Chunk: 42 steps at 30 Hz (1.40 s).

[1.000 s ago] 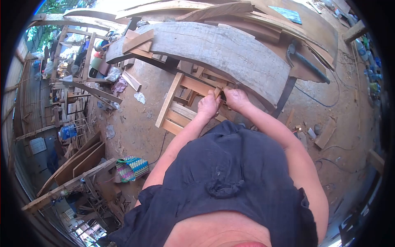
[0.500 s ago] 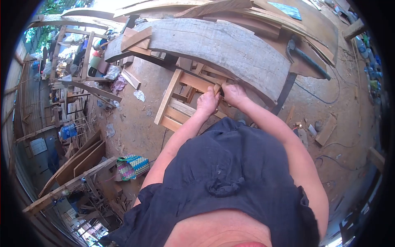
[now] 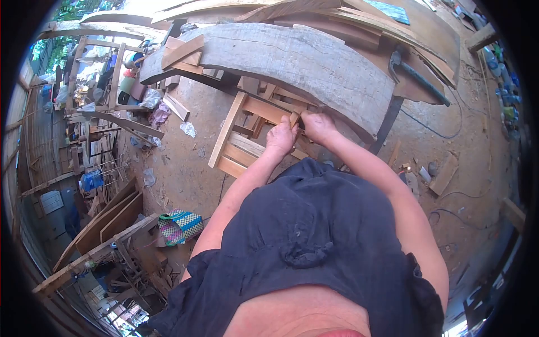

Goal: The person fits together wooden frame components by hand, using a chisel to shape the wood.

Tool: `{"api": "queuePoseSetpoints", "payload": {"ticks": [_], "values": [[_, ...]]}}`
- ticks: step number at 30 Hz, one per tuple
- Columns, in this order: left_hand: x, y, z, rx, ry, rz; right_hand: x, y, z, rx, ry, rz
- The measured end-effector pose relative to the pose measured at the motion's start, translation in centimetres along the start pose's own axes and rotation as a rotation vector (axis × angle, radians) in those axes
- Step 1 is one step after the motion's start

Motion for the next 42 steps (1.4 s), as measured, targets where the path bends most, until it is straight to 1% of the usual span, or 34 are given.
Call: {"api": "queuePoseSetpoints", "payload": {"ticks": [3, 4, 10, 11, 13, 16, 18, 19, 20, 26, 29, 31, 33, 35, 37, 40, 42], "values": [[-0.2, 0.1, -0.3, 0.003, -0.015, 0.012, 0.0, -0.9, -0.8, -0.014, 0.008, 0.014], [-0.4, 0.1, -0.2, 0.007, -0.021, 0.023, 0.4, -0.5, -0.2, 0.010, -0.018, 0.022], [-0.4, 0.1, -0.2, -0.012, -0.014, 0.021, 7.1, -2.2, 2.1, 0.051, 0.044, -0.049], [-0.4, -0.1, -0.2, -0.013, -0.013, 0.020, 6.6, -2.0, 2.1, 0.049, 0.045, -0.049], [-0.2, -0.3, 0.0, 0.011, 0.013, 0.012, 4.6, -1.9, 1.3, 0.001, 0.002, 0.015], [-0.3, -0.1, 0.0, 0.003, 0.009, 0.027, -0.1, 0.1, 0.4, 0.002, -0.001, 0.010], [-0.3, -0.3, -0.1, -0.002, -0.001, 0.034, 0.0, -0.7, -0.2, -0.007, 0.021, 0.008], [-0.2, -0.1, -0.1, -0.001, -0.010, 0.032, 0.4, -0.8, -0.2, -0.013, 0.051, -0.002], [-0.4, -0.2, -0.1, 0.001, -0.009, 0.033, 0.8, -0.4, 0.2, 0.008, 0.014, -0.013], [-0.3, -0.3, 0.0, -0.007, -0.002, 0.016, 8.1, -2.8, 2.5, 0.032, 0.041, -0.049], [-0.2, 0.0, 0.0, -0.006, 0.012, -0.013, 6.7, -2.8, 1.7, 0.009, 0.010, -0.011], [-0.4, 0.1, 0.0, 0.002, 0.014, -0.005, 3.1, -1.0, 1.1, 0.016, 0.004, -0.010], [-0.3, 0.2, -0.1, 0.002, 0.002, 0.006, 0.2, -0.3, 0.0, -0.014, -0.003, 0.035], [-0.4, 0.2, -0.3, -0.001, -0.008, 0.014, 0.1, -0.5, -0.2, -0.028, 0.003, 0.036], [-0.5, 0.2, -0.4, 0.007, -0.028, 0.031, 0.8, -1.2, 0.1, -0.031, 0.017, 0.033], [-0.5, 0.3, -0.4, -0.006, -0.015, 0.033, 5.0, -1.9, 1.1, 0.020, -0.005, -0.001], [-0.5, 0.2, -0.3, -0.007, -0.018, 0.018, 7.6, -2.8, 2.1, 0.038, 0.032, -0.035]]}}
Point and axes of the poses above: each hand's wrist, its own x-axis away from the middle knuckle, its own y-axis out of the palm, z = x × y, the point moved 9 cm from there along -x, towards the middle knuckle, and after that the axes turned 10 degrees about -x, right-handed, at the moved point
